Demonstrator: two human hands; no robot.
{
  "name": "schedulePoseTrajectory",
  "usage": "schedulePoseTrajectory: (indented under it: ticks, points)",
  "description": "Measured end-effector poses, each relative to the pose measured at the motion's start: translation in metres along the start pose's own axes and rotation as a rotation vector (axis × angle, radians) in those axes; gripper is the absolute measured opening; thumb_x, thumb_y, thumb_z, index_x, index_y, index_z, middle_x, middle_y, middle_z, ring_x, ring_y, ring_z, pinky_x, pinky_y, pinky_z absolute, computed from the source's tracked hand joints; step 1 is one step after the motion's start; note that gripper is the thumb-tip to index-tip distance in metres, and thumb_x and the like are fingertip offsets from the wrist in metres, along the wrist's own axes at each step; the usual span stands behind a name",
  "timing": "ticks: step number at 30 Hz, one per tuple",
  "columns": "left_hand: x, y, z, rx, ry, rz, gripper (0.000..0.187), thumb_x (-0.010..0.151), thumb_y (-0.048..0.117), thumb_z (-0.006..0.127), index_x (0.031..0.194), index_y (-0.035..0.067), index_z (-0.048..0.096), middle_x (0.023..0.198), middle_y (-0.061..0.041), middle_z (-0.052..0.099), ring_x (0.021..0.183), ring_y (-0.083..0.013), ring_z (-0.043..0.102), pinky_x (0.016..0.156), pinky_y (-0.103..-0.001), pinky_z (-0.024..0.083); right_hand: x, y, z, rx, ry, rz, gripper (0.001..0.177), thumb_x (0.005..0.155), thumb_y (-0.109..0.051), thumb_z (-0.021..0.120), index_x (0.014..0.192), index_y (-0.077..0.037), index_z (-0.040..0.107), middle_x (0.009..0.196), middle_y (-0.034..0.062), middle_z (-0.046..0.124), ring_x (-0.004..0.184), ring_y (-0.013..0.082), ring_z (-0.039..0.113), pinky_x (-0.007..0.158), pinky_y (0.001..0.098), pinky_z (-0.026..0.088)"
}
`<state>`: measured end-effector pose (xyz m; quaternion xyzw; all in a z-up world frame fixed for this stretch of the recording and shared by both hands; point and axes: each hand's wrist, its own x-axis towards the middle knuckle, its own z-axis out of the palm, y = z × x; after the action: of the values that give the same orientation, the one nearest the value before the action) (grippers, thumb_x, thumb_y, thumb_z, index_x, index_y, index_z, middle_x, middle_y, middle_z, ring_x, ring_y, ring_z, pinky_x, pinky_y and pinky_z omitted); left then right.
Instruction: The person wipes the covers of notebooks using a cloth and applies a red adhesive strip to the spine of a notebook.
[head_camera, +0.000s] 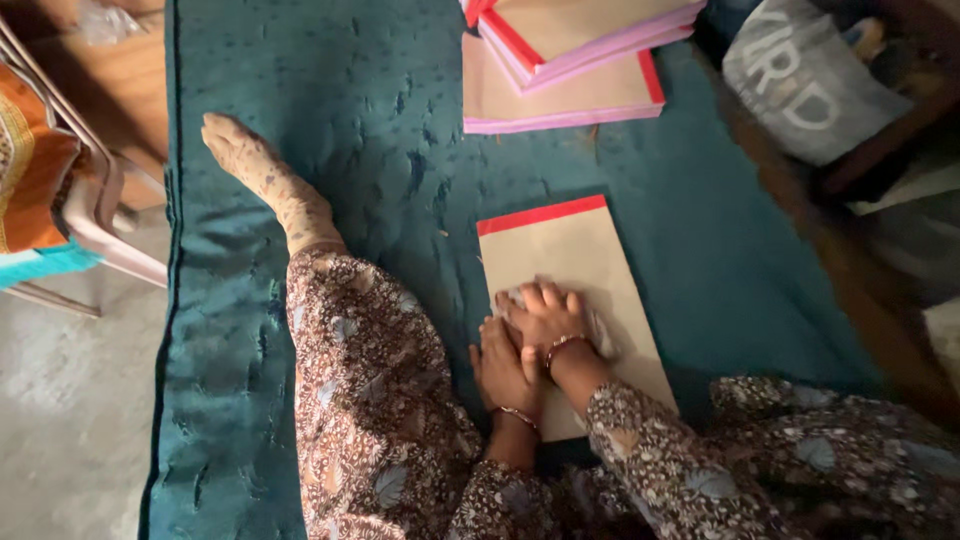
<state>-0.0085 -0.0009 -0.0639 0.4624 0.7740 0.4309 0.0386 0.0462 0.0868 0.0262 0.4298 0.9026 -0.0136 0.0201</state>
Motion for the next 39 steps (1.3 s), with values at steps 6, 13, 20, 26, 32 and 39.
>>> schedulePoseTrajectory:
  ticks: [6, 13, 20, 26, 32, 39]
  points:
    - [-0.005, 0.007, -0.007, 0.066, -0.029, 0.01, 0.091, 0.102, 0.071, 0.018, 0.156, 0.0, 0.035, 0.158, -0.025, 0.044, 0.148, -0.041, 0.04, 0.122, -0.059, 0.024, 0.05, 0.007, 0.003, 0.017, 0.158, -0.027, 0.048, 0.093, -0.046, 0.053, 0.139, -0.036, 0.058, 0.141, 0.0015, 0.052, 0.137, 0.0305, 0.039, 0.101, 0.0617, 0.033]
    - [-0.002, 0.014, -0.012, 0.065, -0.036, 0.001, 0.092, 0.101, 0.071, 0.018, 0.156, -0.001, 0.035, 0.159, -0.023, 0.043, 0.15, -0.0387, 0.038, 0.123, -0.056, 0.022, 0.073, 0.007, -0.016, 0.041, 0.191, 0.006, 0.048, 0.09, -0.047, 0.058, 0.137, -0.034, 0.06, 0.138, 0.0013, 0.055, 0.136, 0.0273, 0.041, 0.102, 0.0563, 0.034]
    - [-0.005, 0.008, -0.012, 0.041, -0.056, 0.014, 0.091, 0.102, 0.069, 0.018, 0.156, -0.003, 0.033, 0.159, -0.025, 0.041, 0.15, -0.0403, 0.035, 0.122, -0.058, 0.019, 0.039, 0.012, -0.012, 0.076, 0.141, 0.025, 0.044, 0.091, -0.045, 0.055, 0.134, -0.037, 0.062, 0.139, 0.0005, 0.054, 0.137, 0.0264, 0.041, 0.103, 0.0565, 0.034]
    - [-0.005, -0.005, 0.002, 0.042, -0.034, 0.044, 0.088, 0.102, 0.068, 0.019, 0.156, 0.0, 0.032, 0.16, -0.024, 0.039, 0.152, -0.0401, 0.033, 0.123, -0.058, 0.019, -0.015, 0.014, -0.01, 0.034, 0.051, 0.077, 0.049, 0.088, -0.047, 0.054, 0.136, -0.036, 0.058, 0.14, 0.0017, 0.049, 0.135, 0.0287, 0.037, 0.103, 0.0574, 0.033]
    - [-0.006, -0.004, 0.002, 0.025, -0.059, 0.054, 0.09, 0.101, 0.07, 0.022, 0.156, -0.001, 0.033, 0.16, -0.026, 0.037, 0.151, -0.0408, 0.031, 0.122, -0.058, 0.019, -0.047, 0.01, -0.007, -0.017, 0.108, 0.099, 0.051, 0.091, -0.047, 0.052, 0.141, -0.037, 0.056, 0.143, 0.0015, 0.047, 0.136, 0.0291, 0.037, 0.104, 0.056, 0.033]
    - [-0.003, 0.009, -0.005, 0.208, -0.123, 0.01, 0.081, 0.097, 0.064, 0.042, 0.15, 0.002, 0.043, 0.16, -0.025, 0.036, 0.149, -0.0389, 0.032, 0.121, -0.055, 0.02, -0.024, 0.016, -0.019, 0.015, 0.064, 0.117, 0.053, 0.082, -0.044, 0.062, 0.135, -0.036, 0.06, 0.139, 0.0004, 0.05, 0.135, 0.0275, 0.039, 0.102, 0.0573, 0.033]
